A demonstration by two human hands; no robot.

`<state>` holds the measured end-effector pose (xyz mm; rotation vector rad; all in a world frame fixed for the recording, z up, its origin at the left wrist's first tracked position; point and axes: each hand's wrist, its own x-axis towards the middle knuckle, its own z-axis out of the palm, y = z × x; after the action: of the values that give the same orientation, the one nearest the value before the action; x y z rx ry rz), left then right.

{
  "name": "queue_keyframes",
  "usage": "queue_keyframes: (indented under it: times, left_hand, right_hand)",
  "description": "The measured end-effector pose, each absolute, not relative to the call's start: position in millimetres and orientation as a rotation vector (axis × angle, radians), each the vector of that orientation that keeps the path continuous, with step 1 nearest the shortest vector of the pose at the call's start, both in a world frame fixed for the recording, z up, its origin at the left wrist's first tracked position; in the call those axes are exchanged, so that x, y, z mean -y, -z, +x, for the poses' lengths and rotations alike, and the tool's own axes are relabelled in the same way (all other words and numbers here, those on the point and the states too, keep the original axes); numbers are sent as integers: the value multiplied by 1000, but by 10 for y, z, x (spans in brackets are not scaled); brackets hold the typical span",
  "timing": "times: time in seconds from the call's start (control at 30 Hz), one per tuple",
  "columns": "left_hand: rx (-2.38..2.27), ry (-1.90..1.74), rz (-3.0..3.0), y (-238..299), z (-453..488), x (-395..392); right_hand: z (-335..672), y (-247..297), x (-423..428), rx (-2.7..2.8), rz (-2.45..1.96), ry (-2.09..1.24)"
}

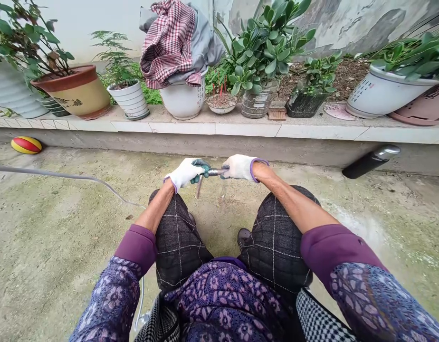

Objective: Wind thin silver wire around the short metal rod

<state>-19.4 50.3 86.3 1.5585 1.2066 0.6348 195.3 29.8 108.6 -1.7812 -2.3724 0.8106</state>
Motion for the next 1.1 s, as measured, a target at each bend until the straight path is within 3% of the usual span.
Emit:
queue_keyframes:
  times: [0.23,0.63,0.73,0.9,1.1]
  left_hand:
    - [-1188,-751,1593,-882,-165,-469]
    - [-1130,-1001,1315,-836,-97,-518]
    - [-1140,-1017,1261,-847,-65,-494]
    - [-1041,-801,1367,-926,-123,-409]
    - [-1025,-673,1446,-1020,-289,-326]
  right_hand:
    - [1876,-1132,-456,2557,-1942,-454]
    - [1917,-1181,-571,2305,-1957,-339]
    - [1955,-1212,-583,2114,-1891,-465]
    - [1974,-1217,-485,1783,-1709,-948]
    - [1943,-1143,-472,1881,-1738,-891]
